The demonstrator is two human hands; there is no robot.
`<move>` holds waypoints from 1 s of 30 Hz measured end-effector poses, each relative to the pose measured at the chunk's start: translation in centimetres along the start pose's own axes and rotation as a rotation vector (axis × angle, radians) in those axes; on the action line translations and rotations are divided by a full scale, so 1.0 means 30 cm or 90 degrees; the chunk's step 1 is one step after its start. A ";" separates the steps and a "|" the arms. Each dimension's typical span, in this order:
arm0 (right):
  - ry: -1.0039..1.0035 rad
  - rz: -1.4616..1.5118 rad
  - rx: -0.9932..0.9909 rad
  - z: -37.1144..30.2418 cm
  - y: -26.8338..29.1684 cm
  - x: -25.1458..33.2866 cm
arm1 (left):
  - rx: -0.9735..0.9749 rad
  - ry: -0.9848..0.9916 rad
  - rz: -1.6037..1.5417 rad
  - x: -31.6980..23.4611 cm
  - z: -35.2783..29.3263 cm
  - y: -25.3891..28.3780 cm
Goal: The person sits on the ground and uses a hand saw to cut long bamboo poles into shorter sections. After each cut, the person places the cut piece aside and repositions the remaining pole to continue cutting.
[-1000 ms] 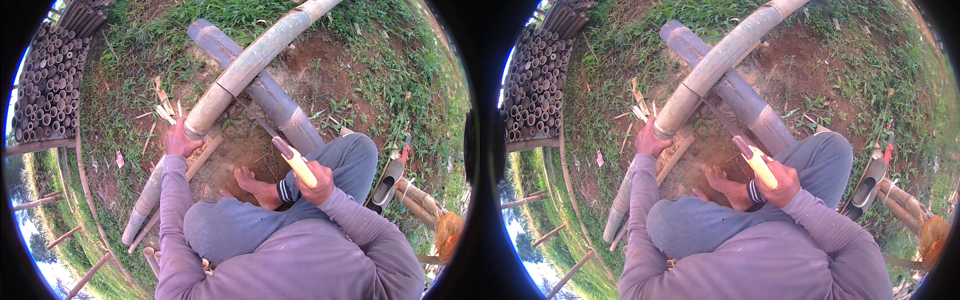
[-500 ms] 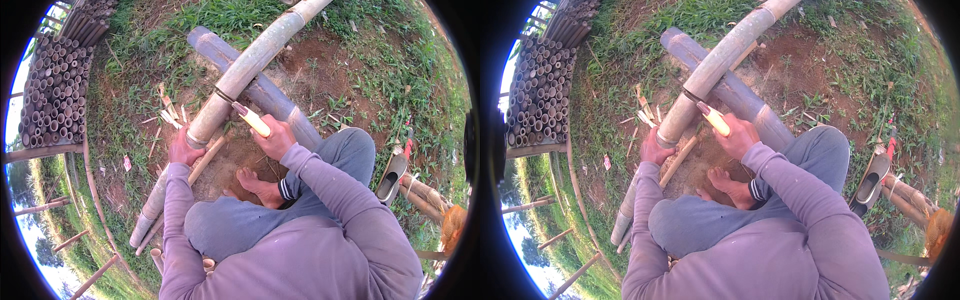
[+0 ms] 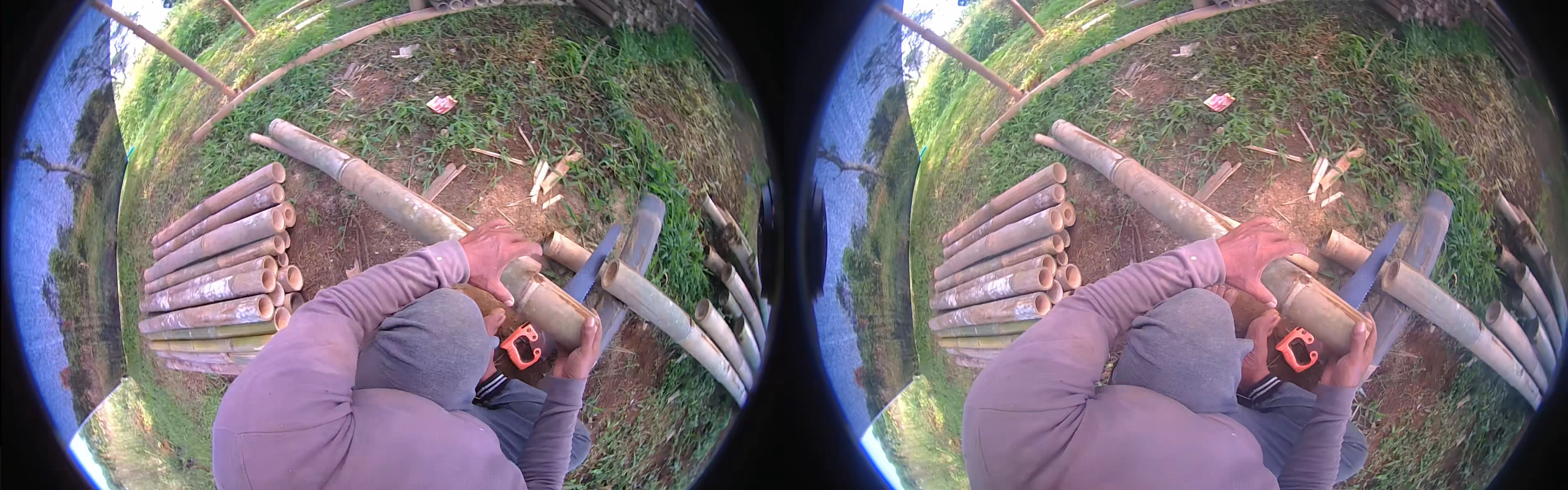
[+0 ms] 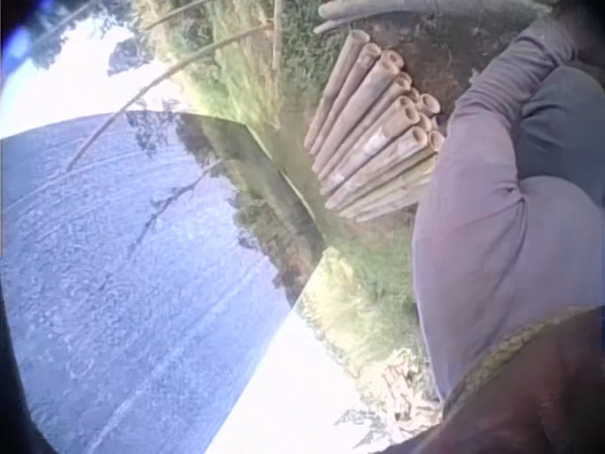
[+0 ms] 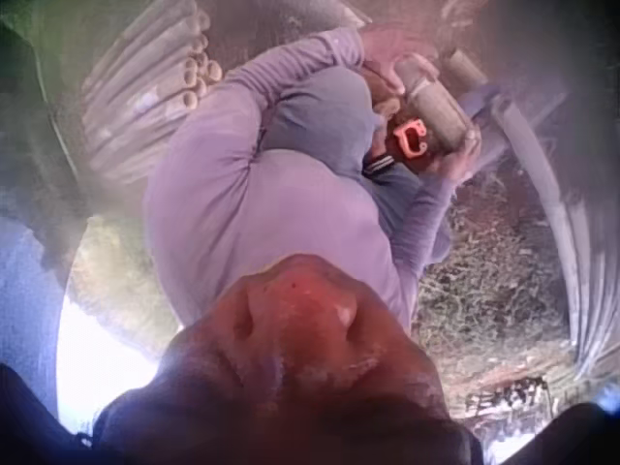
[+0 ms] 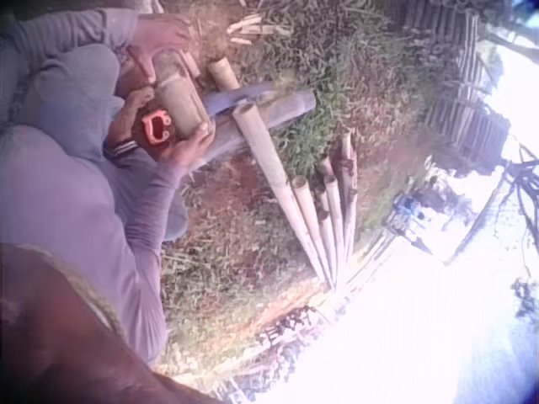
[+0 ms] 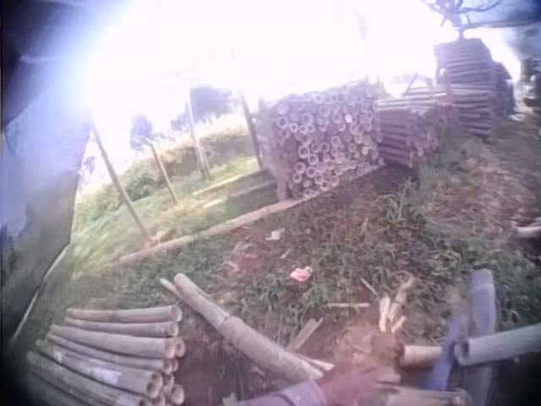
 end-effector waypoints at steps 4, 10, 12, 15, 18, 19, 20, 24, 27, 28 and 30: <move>-0.059 -0.024 0.036 -0.114 0.120 -0.140 | -0.814 0.396 0.025 0.392 -0.557 0.139; -0.061 0.007 0.018 -0.209 0.142 -0.168 | -0.972 0.377 -1.302 0.759 -0.754 -0.331; -0.051 -0.001 0.012 -0.186 0.166 -0.179 | -0.968 0.392 -1.308 0.769 -0.703 -0.343; -0.053 -0.003 -0.001 -0.098 0.206 -0.196 | -0.947 0.391 -1.298 0.767 -0.678 -0.368; -0.086 0.002 0.008 -0.012 0.261 -0.176 | -0.910 0.404 -1.304 0.653 -0.721 -0.343; -0.100 -0.002 0.005 0.022 0.258 -0.162 | -0.932 0.369 -1.298 0.630 -0.745 -0.314; -0.113 -0.007 0.002 0.058 0.251 -0.151 | -0.967 0.382 -1.278 0.608 -0.783 -0.299; -0.088 -0.061 0.056 0.176 -0.041 -0.122 | -1.153 0.422 -1.162 0.580 -1.034 -0.234; -0.158 -0.072 0.191 0.210 -0.344 -0.177 | -1.346 0.419 -1.026 0.626 -1.306 -0.210; -0.146 -0.075 0.240 0.235 -0.439 -0.207 | -1.390 0.429 -0.987 0.644 -1.410 -0.208; -0.138 -0.131 0.267 0.162 -0.682 -0.237 | -1.479 0.458 -0.858 0.558 -1.575 -0.086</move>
Point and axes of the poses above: each hand's wrist, its own z-axis towards the middle knuckle, its own y-axis out of the back of the hand, x = y × z, the point moved 8 cm from there along z, towards the middle knuckle, and after that the axes turned 2 degrees about -x, right-handed, at the moved point
